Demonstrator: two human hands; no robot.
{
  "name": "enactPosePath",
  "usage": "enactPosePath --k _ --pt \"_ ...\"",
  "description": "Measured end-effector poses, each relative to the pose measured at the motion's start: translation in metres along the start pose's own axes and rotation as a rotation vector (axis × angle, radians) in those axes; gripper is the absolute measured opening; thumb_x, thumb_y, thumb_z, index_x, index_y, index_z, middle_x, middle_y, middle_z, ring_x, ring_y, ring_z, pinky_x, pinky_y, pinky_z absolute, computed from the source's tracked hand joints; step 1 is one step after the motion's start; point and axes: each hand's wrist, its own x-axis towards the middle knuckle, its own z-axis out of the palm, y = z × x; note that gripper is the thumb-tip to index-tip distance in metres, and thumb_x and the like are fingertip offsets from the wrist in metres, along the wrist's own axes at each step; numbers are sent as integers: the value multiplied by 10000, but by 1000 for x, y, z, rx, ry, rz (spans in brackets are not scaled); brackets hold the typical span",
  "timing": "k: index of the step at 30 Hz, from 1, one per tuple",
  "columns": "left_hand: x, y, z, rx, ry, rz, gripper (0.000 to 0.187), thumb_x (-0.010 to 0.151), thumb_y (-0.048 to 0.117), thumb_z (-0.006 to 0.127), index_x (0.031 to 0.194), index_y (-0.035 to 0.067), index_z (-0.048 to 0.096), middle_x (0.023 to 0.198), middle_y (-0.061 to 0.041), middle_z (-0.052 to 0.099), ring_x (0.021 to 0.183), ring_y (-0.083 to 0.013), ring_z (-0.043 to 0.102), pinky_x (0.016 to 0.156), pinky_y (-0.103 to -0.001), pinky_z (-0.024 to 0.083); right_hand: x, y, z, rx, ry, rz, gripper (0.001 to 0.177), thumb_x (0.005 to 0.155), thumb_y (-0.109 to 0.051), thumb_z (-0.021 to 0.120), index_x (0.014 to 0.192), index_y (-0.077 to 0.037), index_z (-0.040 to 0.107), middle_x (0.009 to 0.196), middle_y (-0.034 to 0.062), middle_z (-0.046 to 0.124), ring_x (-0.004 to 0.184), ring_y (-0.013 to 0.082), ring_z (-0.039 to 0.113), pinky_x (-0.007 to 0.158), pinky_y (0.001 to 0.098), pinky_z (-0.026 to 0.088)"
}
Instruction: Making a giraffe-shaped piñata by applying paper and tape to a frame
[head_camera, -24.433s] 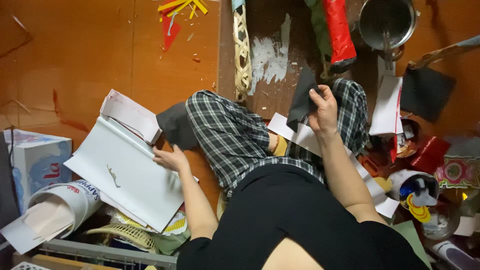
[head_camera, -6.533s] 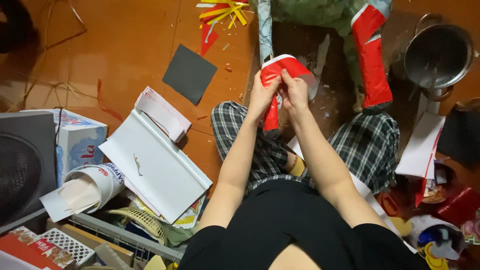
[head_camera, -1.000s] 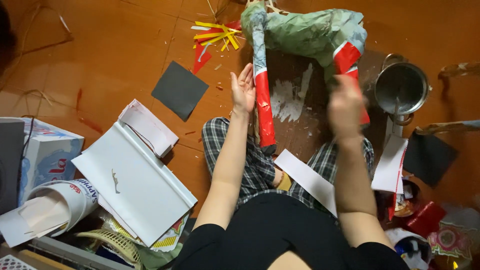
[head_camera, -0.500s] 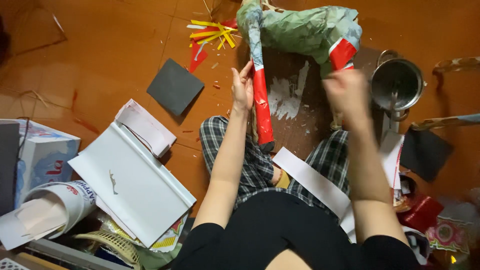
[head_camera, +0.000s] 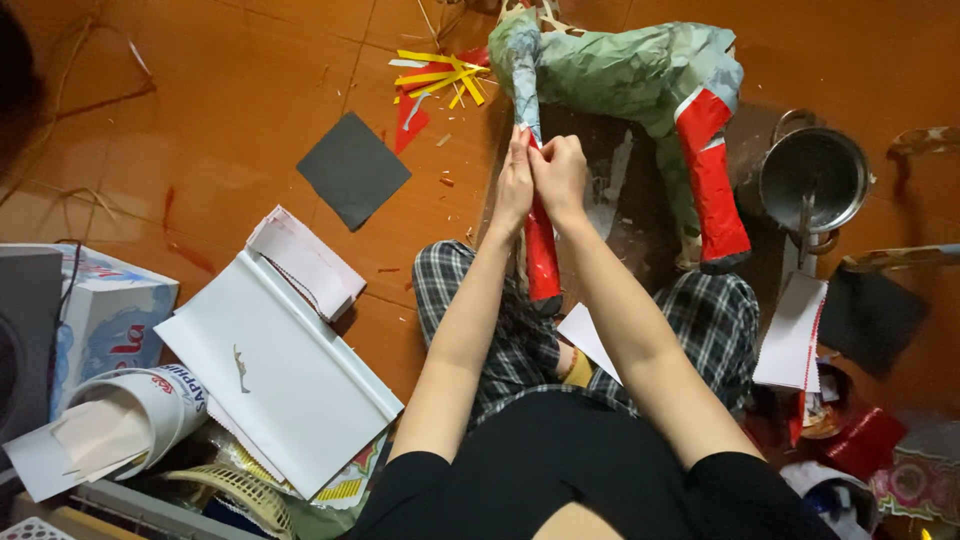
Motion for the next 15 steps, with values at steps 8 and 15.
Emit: enactPosePath --k 8,15 --pt "8 -10 -2 66 93 79 638 1235 478 314 1615 19 541 1755 -280 355 1638 -448 318 1383 -565 220 -6 33 34 650 -244 260 566 1131 -540 590 1401 -43 615 1138 162 707 1034 277 691 839 415 582" --pt "-81 26 6 -99 78 -322 1015 1053 674 602 1750 37 228 1738 -412 231 1592 -587 270 1297 -685 261 29 -20 -6 405 -383 154 671 1179 -556 380 1506 4 552 1481 381 582 1392 540 564 1192 641 414"
